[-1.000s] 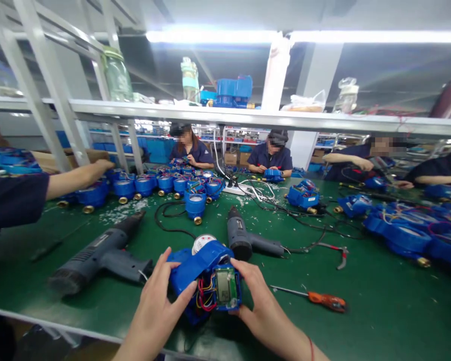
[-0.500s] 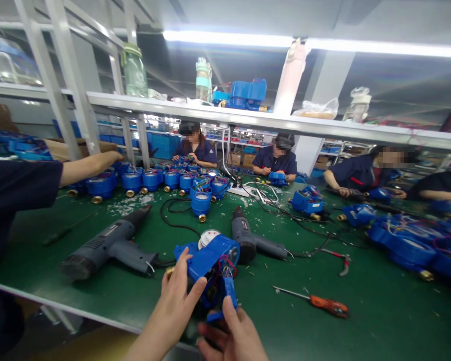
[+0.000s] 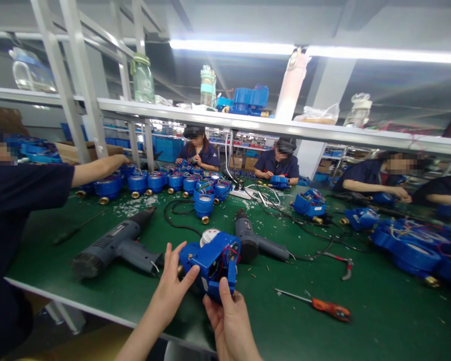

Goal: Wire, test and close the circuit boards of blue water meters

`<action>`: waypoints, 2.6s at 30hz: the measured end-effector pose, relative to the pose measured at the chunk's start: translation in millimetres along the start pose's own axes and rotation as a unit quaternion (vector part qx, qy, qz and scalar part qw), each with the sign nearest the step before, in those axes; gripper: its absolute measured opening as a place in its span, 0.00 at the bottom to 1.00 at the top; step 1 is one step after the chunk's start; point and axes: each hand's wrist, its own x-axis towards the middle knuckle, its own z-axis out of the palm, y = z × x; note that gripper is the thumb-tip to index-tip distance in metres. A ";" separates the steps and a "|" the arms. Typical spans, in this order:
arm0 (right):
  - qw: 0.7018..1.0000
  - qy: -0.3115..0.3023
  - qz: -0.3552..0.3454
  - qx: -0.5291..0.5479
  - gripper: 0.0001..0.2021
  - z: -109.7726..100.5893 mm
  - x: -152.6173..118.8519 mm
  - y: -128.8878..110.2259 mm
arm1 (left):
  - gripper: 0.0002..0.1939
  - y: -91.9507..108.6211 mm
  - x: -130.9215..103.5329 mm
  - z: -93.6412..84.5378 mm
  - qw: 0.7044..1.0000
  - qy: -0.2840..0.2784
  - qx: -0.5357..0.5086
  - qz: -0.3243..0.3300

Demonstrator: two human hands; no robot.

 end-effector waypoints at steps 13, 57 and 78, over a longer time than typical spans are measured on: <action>0.992 0.048 -0.038 -0.110 0.32 -6.2 18.2 -9.7 | 0.50 -3.0 11.2 -2.0 0.977 0.007 -0.167 -0.136; 0.863 -0.155 -0.261 -0.404 0.30 -26.3 7.7 -94.9 | 0.30 33.6 -96.3 25.9 0.725 -0.299 -0.514 -0.347; 0.804 -0.209 -0.308 -0.463 0.38 -42.8 3.1 -92.4 | 0.25 17.1 -62.5 -17.5 0.949 -0.272 -0.114 -0.107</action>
